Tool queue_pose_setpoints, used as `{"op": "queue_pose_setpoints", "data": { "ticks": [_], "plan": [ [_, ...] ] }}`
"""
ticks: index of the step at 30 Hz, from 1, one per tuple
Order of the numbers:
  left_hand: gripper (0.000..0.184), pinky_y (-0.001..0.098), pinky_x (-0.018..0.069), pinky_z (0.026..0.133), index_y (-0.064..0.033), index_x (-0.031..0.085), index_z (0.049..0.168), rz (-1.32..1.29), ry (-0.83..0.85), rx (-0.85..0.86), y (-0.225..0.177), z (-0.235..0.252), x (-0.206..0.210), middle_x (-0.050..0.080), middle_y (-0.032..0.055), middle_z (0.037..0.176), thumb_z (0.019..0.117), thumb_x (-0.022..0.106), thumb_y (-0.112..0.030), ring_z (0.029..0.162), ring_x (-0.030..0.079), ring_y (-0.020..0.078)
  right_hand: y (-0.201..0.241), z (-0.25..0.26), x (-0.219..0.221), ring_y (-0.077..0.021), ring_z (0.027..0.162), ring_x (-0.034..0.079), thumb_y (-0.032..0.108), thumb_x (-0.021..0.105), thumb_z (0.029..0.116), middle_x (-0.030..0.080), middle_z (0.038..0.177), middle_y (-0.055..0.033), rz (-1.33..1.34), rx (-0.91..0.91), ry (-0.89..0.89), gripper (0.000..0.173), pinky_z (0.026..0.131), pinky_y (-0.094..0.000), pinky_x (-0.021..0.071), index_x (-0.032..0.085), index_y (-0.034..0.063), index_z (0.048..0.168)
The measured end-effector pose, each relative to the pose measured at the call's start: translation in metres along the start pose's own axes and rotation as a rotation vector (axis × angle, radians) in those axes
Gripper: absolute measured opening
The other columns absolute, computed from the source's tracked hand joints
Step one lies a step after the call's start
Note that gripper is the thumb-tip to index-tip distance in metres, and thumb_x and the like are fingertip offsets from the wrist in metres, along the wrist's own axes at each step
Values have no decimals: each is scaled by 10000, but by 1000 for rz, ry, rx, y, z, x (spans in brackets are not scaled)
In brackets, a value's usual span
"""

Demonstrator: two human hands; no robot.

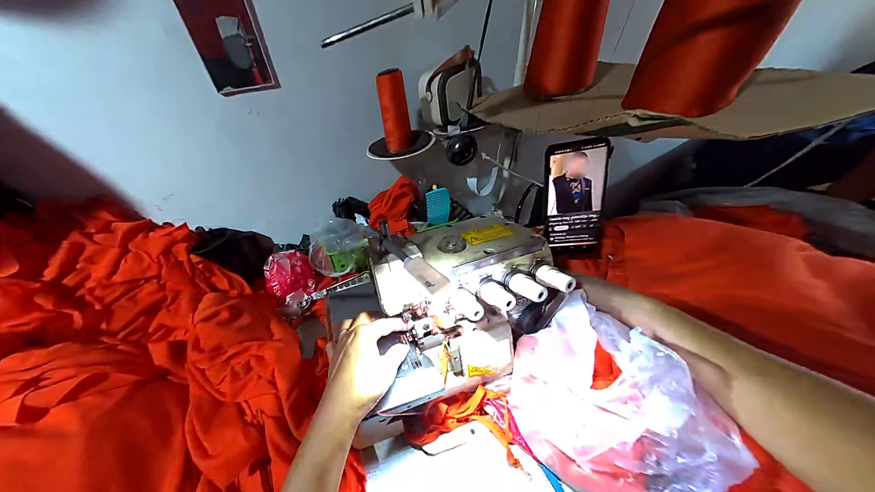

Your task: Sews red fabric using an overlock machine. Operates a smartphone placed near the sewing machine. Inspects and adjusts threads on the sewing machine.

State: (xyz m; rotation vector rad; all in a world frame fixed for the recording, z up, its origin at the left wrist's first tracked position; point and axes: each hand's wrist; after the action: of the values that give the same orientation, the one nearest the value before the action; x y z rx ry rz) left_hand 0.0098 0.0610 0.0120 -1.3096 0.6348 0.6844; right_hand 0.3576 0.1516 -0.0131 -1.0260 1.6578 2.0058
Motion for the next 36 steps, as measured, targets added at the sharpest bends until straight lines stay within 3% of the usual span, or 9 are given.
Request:
{"op": "queue_pose_setpoints", "data": {
  "ticks": [7, 12, 16, 19, 22, 24, 28, 32, 36],
  "plan": [
    [120, 605, 368, 955, -124, 799, 989, 49, -55, 2, -4, 1, 8, 697, 109, 1098, 872, 788, -151, 1178, 555, 338, 27, -4, -4, -51, 1093, 573, 8, 447, 1057, 632, 1210, -135, 31, 54, 32, 310, 990, -192, 431, 554, -56, 1341],
    [77, 595, 373, 921, -146, 801, 928, 83, -83, 4, -4, 2, 12, 703, 83, 1026, 859, 813, -178, 1141, 565, 332, 106, -70, -7, -176, 1122, 602, 42, 376, 1096, 624, 1219, -247, 26, 101, -116, 312, 966, -210, 448, 554, -144, 1272],
    [48, 595, 376, 907, -145, 786, 884, 122, -76, -9, -7, 3, 13, 691, 89, 994, 878, 797, -191, 1116, 569, 334, 156, -56, -7, -212, 1300, 488, 4, 321, 1098, 534, 1404, -251, 70, 425, -126, 352, 1088, -256, 343, 499, -142, 1365],
    [60, 602, 378, 902, -133, 776, 874, 136, -82, -3, -6, 4, 14, 678, 101, 989, 896, 769, -189, 1104, 572, 344, 137, -47, -12, -247, 1354, 468, -28, 315, 1090, 514, 1437, -277, 73, 358, -67, 362, 1120, -280, 324, 483, -160, 1382],
    [75, 608, 389, 908, -101, 763, 858, 110, -66, -4, -4, 5, 11, 664, 121, 985, 908, 743, -153, 1102, 570, 348, 56, -16, -12, -13, 1026, 546, 48, 290, 1105, 592, 1128, -87, 293, 195, -8, 324, 896, -138, 431, 539, -49, 1288],
    [72, 562, 422, 909, -97, 748, 832, 20, -38, 15, 2, 4, 5, 650, 99, 955, 895, 738, -131, 1069, 574, 310, -3, 9, -11, 53, 996, 564, 68, 289, 1098, 617, 1101, -29, 385, 56, 61, 341, 893, -113, 451, 558, -29, 1284],
    [112, 286, 541, 763, -139, 744, 884, -496, 114, -6, 12, -6, -23, 699, -9, 937, 864, 641, -101, 896, 650, 102, -7, 11, -9, 46, 1064, 563, 97, 313, 1111, 638, 1189, -38, 319, 98, 19, 355, 968, -138, 436, 573, -6, 1331],
    [96, 275, 609, 824, -224, 770, 914, -934, 212, 208, 51, -19, -55, 741, -30, 805, 891, 726, -306, 776, 725, 74, 1, 7, -7, 81, 998, 564, 79, 314, 1104, 629, 1099, 2, 387, 81, 18, 328, 913, -100, 453, 582, -2, 1276],
    [143, 151, 538, 509, -241, 731, 928, -701, 78, 48, 86, -47, -98, 696, -102, 716, 943, 627, -145, 561, 638, -8, 21, 4, -9, -34, 1056, 575, 11, 328, 1096, 637, 1151, -121, 285, 120, -3, 323, 968, -168, 430, 580, -87, 1272]
  ]
}}
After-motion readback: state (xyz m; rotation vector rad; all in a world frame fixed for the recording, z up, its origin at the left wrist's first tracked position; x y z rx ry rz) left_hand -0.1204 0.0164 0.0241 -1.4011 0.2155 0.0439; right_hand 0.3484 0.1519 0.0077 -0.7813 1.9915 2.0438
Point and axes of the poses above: each hand's wrist, its own z-axis towards the middle knuckle, its own x-axis out of the palm, y = z × x
